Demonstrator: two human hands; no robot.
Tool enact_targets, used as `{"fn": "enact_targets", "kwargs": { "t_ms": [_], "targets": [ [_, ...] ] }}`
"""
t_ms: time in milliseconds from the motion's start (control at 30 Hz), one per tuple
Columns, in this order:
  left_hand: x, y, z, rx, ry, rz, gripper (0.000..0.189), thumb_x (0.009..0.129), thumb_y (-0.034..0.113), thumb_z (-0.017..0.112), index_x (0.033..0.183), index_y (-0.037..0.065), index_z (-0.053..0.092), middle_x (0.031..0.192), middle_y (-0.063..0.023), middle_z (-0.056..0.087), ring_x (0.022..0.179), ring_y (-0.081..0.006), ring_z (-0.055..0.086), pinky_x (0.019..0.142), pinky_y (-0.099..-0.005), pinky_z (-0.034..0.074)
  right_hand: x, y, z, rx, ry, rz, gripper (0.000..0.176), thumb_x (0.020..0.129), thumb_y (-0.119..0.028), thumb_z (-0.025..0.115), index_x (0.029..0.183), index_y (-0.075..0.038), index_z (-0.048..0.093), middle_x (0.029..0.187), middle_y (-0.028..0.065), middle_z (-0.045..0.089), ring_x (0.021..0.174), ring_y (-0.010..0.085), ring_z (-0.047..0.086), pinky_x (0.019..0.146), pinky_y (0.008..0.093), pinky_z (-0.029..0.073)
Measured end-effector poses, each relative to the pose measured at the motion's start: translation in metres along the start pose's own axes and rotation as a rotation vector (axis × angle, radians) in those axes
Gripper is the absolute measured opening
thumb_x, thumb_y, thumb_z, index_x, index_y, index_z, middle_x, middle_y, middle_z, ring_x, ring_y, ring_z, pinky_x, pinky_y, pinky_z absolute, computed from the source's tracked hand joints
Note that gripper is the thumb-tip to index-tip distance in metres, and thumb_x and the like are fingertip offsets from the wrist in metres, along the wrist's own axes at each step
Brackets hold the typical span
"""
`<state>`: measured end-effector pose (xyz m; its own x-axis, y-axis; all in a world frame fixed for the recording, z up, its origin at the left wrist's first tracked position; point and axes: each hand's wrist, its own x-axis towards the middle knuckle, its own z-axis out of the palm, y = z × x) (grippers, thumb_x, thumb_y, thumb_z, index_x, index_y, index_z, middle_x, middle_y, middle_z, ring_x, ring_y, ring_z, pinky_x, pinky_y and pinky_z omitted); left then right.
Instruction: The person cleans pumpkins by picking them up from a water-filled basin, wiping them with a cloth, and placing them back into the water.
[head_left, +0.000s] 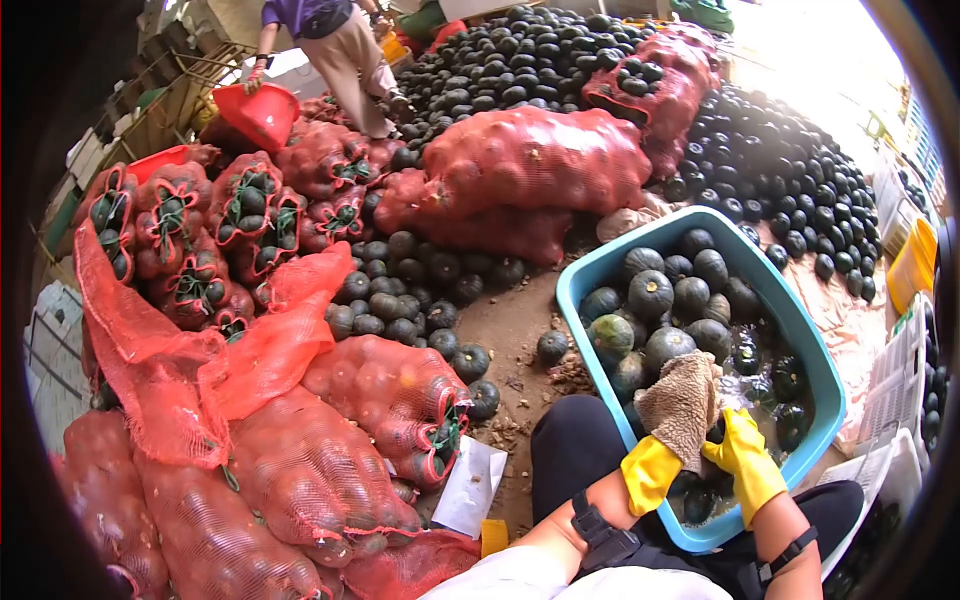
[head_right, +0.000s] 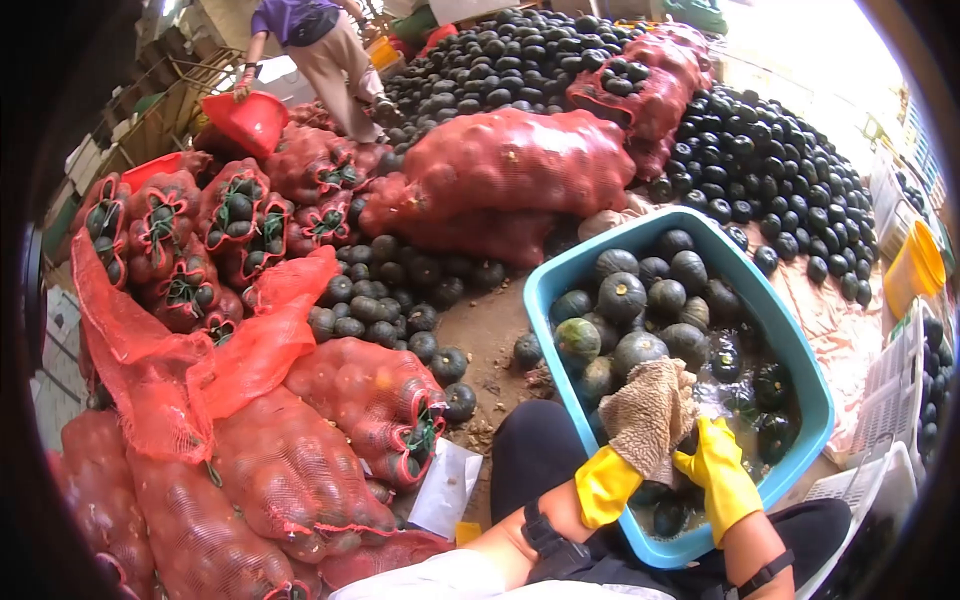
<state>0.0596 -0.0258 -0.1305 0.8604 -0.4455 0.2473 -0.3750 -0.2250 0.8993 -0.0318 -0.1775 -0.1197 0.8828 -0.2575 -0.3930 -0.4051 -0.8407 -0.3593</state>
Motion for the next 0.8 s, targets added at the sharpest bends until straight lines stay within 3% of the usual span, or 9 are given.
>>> {"fn": "enact_targets", "kwargs": {
  "t_ms": [33, 67, 133, 267, 433, 533, 633, 700, 800],
  "targets": [
    [0.004, 0.014, -0.010, 0.383, 0.046, 0.028, 0.062, 0.090, 0.028, 0.078, 0.143, 0.007, 0.055, 0.135, -0.0124, 0.070, 0.131, -0.0289, 0.063, 0.112, -0.0391, 0.049, 0.006, 0.018, 0.044, -0.110, 0.238, -0.010, 0.097, 0.070, -0.033, 0.095, 0.153, -0.007, 0.053, 0.158, 0.0277, 0.052, 0.139, 0.0468, 0.054, 0.120, 0.0474, 0.045],
    [0.004, 0.007, -0.003, 0.165, 0.053, -0.008, 0.060, 0.090, 0.026, 0.077, 0.142, 0.007, 0.056, 0.133, -0.0121, 0.071, 0.130, -0.0286, 0.064, 0.110, -0.0390, 0.051, 0.013, 0.032, 0.072, -0.107, 0.342, -0.016, 0.103, 0.069, -0.034, 0.096, 0.157, -0.010, 0.049, 0.160, 0.0278, 0.049, 0.143, 0.0470, 0.050, 0.122, 0.0482, 0.043],
    [0.004, 0.000, 0.007, -0.284, 0.093, -0.070, 0.055, 0.091, 0.021, 0.077, 0.140, 0.007, 0.057, 0.129, -0.0117, 0.072, 0.127, -0.0280, 0.066, 0.106, -0.0388, 0.054, 0.007, 0.024, 0.068, -0.137, 0.355, 0.007, 0.104, 0.068, -0.036, 0.095, 0.158, -0.010, 0.050, 0.154, 0.0295, 0.054, 0.139, 0.0473, 0.055, 0.120, 0.0482, 0.045],
    [0.005, 0.018, -0.004, 0.308, 0.063, -0.014, 0.050, 0.093, 0.020, 0.076, 0.138, 0.006, 0.058, 0.130, -0.0118, 0.073, 0.125, -0.0281, 0.068, 0.104, -0.0381, 0.055, 0.011, 0.026, 0.018, 0.136, -0.041, -0.059, 0.092, 0.073, -0.044, 0.093, 0.150, -0.010, 0.057, 0.145, 0.0319, 0.061, 0.133, 0.0483, 0.060, 0.111, 0.0493, 0.051],
    [0.005, 0.039, -0.020, 0.405, 0.108, 0.042, 0.053, 0.088, 0.022, 0.081, 0.135, 0.006, 0.061, 0.122, -0.0117, 0.077, 0.119, -0.0303, 0.071, 0.106, -0.0384, 0.055, 0.009, 0.021, 0.061, -0.018, 0.239, 0.103, 0.101, 0.070, -0.045, 0.095, 0.153, -0.005, 0.054, 0.147, 0.0309, 0.061, 0.141, 0.0490, 0.054, 0.121, 0.0483, 0.044],
    [0.008, -0.032, 0.026, -1.138, -0.073, -0.071, 0.067, 0.095, 0.038, 0.065, 0.150, 0.005, 0.047, 0.146, -0.0187, 0.060, 0.136, -0.0343, 0.059, 0.116, -0.0483, 0.045, 0.007, 0.036, 0.048, 0.136, 0.174, -0.045, 0.098, 0.070, -0.041, 0.096, 0.152, -0.004, 0.056, 0.146, 0.0299, 0.062, 0.138, 0.0480, 0.056, 0.119, 0.0487, 0.044],
    [0.000, -0.045, 0.027, -2.261, -0.321, -0.081, 0.078, 0.098, 0.048, 0.054, 0.160, 0.004, 0.036, 0.159, -0.0230, 0.047, 0.149, -0.0382, 0.046, 0.125, -0.0581, 0.032, -0.006, 0.028, -0.003, 0.783, -0.092, -0.039, 0.079, 0.080, -0.026, 0.093, 0.149, -0.005, 0.060, 0.129, 0.0162, 0.072, 0.117, 0.0318, 0.069, 0.105, 0.0406, 0.055],
    [0.000, -0.043, 0.020, -2.216, -0.206, -0.243, 0.077, 0.097, 0.045, 0.054, 0.160, 0.004, 0.036, 0.156, -0.0247, 0.048, 0.148, -0.0387, 0.046, 0.126, -0.0603, 0.030, -0.002, 0.043, -0.003, 1.379, -0.233, 0.151, 0.060, 0.091, -0.023, 0.085, 0.145, -0.007, 0.063, 0.126, 0.0113, 0.073, 0.113, 0.0279, 0.071, 0.098, 0.0411, 0.059],
    [0.009, -0.090, 0.044, -1.277, -0.136, -0.165, 0.052, 0.101, 0.034, 0.054, 0.144, 0.005, 0.052, 0.133, -0.0212, 0.061, 0.123, -0.0364, 0.062, 0.110, -0.0503, 0.047, -0.011, 0.023, -0.020, 2.134, -0.344, 0.253, 0.054, 0.097, -0.035, 0.078, 0.139, -0.006, 0.063, 0.128, 0.0127, 0.071, 0.120, 0.0310, 0.067, 0.099, 0.0477, 0.059]
  ]
}}
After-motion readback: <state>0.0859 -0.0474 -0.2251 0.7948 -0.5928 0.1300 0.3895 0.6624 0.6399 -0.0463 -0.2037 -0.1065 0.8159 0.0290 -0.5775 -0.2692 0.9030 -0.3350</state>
